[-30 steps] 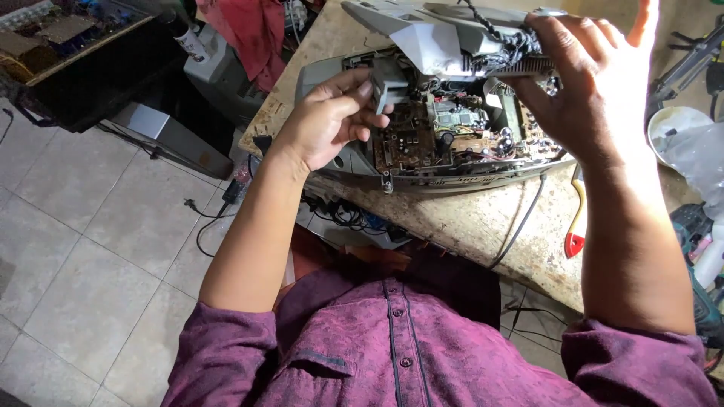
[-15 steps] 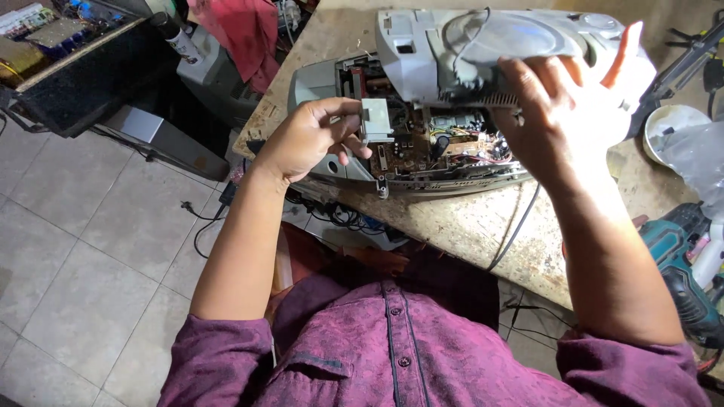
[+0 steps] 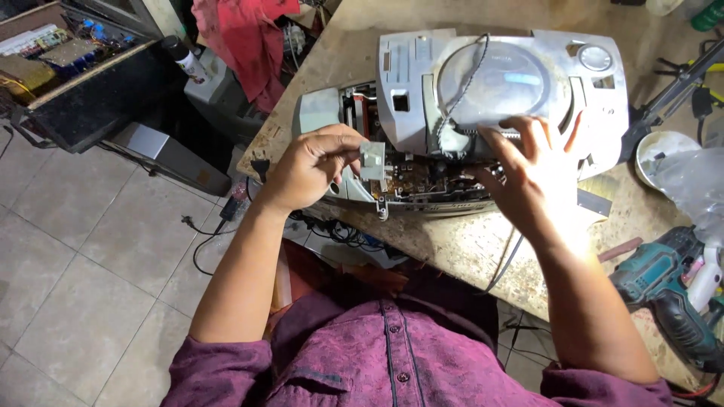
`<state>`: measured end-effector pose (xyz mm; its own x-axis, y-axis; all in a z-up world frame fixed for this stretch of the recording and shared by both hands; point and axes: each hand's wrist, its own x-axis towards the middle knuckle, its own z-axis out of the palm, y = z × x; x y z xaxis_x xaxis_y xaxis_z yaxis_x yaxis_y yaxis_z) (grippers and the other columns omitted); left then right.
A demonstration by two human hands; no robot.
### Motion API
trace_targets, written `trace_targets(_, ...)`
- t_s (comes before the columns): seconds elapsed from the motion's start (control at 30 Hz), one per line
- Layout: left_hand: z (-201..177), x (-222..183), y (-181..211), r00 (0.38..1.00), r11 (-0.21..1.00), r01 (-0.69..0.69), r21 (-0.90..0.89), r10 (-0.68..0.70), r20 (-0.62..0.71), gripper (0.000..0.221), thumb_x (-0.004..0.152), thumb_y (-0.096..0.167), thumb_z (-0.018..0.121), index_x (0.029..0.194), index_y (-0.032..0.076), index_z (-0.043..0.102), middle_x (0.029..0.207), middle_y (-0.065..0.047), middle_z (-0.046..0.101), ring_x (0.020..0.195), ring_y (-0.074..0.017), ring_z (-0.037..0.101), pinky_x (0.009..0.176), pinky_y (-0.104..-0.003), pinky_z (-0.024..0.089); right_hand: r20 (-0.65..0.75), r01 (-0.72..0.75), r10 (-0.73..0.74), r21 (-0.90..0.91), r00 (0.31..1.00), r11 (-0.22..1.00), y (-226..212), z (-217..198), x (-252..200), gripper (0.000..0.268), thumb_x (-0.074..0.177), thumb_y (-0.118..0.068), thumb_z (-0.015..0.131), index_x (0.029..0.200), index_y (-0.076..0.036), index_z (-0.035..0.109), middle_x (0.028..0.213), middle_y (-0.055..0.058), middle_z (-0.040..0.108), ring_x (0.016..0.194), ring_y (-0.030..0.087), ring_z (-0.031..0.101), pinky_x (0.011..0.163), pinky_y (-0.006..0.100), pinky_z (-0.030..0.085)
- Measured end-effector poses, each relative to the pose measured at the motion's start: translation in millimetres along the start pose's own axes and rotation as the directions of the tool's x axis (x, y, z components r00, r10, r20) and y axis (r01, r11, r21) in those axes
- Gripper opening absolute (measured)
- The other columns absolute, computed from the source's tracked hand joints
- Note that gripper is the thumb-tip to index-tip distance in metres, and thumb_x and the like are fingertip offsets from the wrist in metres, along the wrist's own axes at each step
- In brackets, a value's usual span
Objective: Disassembling a portable cassette and CD player to access and remove internal components.
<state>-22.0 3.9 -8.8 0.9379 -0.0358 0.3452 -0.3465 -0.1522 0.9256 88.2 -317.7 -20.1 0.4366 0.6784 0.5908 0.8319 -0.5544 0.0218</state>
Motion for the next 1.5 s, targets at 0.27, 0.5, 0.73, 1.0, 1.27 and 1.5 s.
trace_targets(0.27,10.6,-8.7,3.7,0.990,0.962,0.126,-0.244,-0.108,0.087,0.025,0.102,-0.004,0.055,0.112,0.008,0.074,0.089,-0.007,0.072,0.072,-0.0110,0.060,0.055,-0.023,0.055,-0.225,0.013,0.072,0.358,0.972,0.933,-89.0,-10.0,-3.1,0.032,0.077,-0.012,0.088,0.107,-0.011,0.077,0.094,0.007,0.073,0.084,0.025,0.070,0.082,0.037,0.052)
trace_targets(0.5,24.5,-6.2,9.2,0.983,0.953,0.175,-0.249,-0.156,0.095,0.022,0.101,-0.003,0.054,0.104,0.006,0.074,0.091,-0.006,0.073,0.070,-0.0086,0.059,0.056,-0.022,0.052,-0.363,0.082,0.143,0.539,0.921,0.838,-120.5,-4.6,21.9,0.035,0.082,-0.016,0.088,0.113,-0.003,0.076,0.090,0.012,0.074,0.074,0.029,0.071,0.075,0.039,0.054)
trace_targets(0.73,18.1,-10.8,16.4,0.999,0.993,0.046,0.109,-0.045,-0.017,0.029,0.098,-0.006,0.061,0.121,0.008,0.072,0.095,-0.015,0.075,0.071,-0.0179,0.068,0.057,-0.030,0.056,-0.267,0.037,0.142,0.569,0.953,0.822,-96.3,11.7,20.0,0.020,0.086,-0.005,0.082,0.106,-0.006,0.078,0.090,0.010,0.076,0.080,0.029,0.072,0.079,0.039,0.051)
trace_targets(1.0,9.9,-6.0,14.0,0.980,0.906,-0.178,0.383,0.200,-0.016,0.034,0.105,0.019,0.062,0.138,0.011,0.066,0.124,-0.012,0.074,0.115,-0.0282,0.069,0.102,-0.043,0.052,-0.108,-0.139,0.260,0.622,0.960,0.771,-95.8,10.9,27.1,0.014,0.089,-0.007,0.084,0.101,-0.002,0.079,0.086,0.015,0.077,0.074,0.031,0.073,0.069,0.039,0.056)
trace_targets(1.27,1.5,-7.4,-4.3,0.980,0.775,-0.195,0.601,0.182,0.084,0.032,0.090,0.036,0.082,0.116,0.018,0.077,0.113,-0.002,0.077,0.113,-0.0276,0.063,0.096,-0.044,0.043,0.010,-0.286,0.357,0.622,0.934,0.729,-109.5,33.2,27.8,0.014,0.088,-0.011,0.084,0.101,-0.009,0.082,0.073,0.011,0.074,0.063,0.027,0.072,0.060,0.038,0.056)
trace_targets(1.5,-0.8,0.0,0.9,0.986,0.775,-0.164,0.610,0.131,0.099,0.030,0.091,0.034,0.080,0.115,0.016,0.077,0.116,-0.004,0.076,0.116,-0.0291,0.061,0.098,-0.046,0.041,0.079,-0.331,0.350,0.561,0.934,0.758,-107.5,32.5,32.1,0.011,0.088,-0.010,0.082,0.100,-0.009,0.082,0.073,0.015,0.074,0.066,0.037,0.072,0.059,0.044,0.055)
